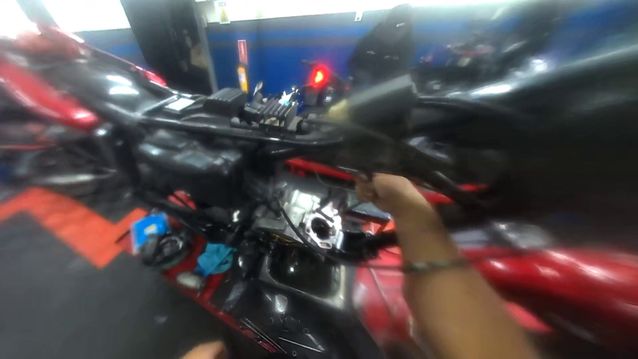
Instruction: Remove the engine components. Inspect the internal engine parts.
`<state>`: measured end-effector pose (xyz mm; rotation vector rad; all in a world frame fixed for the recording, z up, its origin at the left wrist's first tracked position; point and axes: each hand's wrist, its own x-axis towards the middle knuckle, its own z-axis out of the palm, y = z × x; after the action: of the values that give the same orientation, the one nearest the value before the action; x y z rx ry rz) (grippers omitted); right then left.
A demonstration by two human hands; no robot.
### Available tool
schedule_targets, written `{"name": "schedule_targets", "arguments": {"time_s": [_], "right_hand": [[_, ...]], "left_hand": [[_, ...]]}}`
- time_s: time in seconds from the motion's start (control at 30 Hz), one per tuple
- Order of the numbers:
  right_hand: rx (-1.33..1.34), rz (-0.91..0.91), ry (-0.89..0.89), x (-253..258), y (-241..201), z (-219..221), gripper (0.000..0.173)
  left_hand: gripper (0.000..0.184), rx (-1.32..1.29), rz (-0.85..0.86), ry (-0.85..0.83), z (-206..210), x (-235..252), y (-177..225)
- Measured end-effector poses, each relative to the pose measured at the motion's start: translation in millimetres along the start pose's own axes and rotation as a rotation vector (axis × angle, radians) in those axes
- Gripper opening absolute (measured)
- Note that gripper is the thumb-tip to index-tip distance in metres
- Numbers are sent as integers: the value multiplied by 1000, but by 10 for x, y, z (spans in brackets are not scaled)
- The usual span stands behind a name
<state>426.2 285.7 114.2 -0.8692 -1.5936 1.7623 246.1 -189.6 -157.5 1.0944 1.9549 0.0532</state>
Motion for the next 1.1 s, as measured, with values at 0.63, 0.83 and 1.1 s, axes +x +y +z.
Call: {"name": "schedule_targets", "arguments": {"time_s": [0.63, 0.83, 1.1], "right_hand": [[123, 7, 74, -64, 88, 47, 40], [-481, 51, 60, -533, -178, 346, 36], [391, -168, 23, -125, 421, 16, 44]], "left_hand": [[55, -118, 29, 42, 205, 149, 248], [51, -123, 62, 54, 370, 211, 300], [53, -322, 97, 34, 579, 348, 325]]}}
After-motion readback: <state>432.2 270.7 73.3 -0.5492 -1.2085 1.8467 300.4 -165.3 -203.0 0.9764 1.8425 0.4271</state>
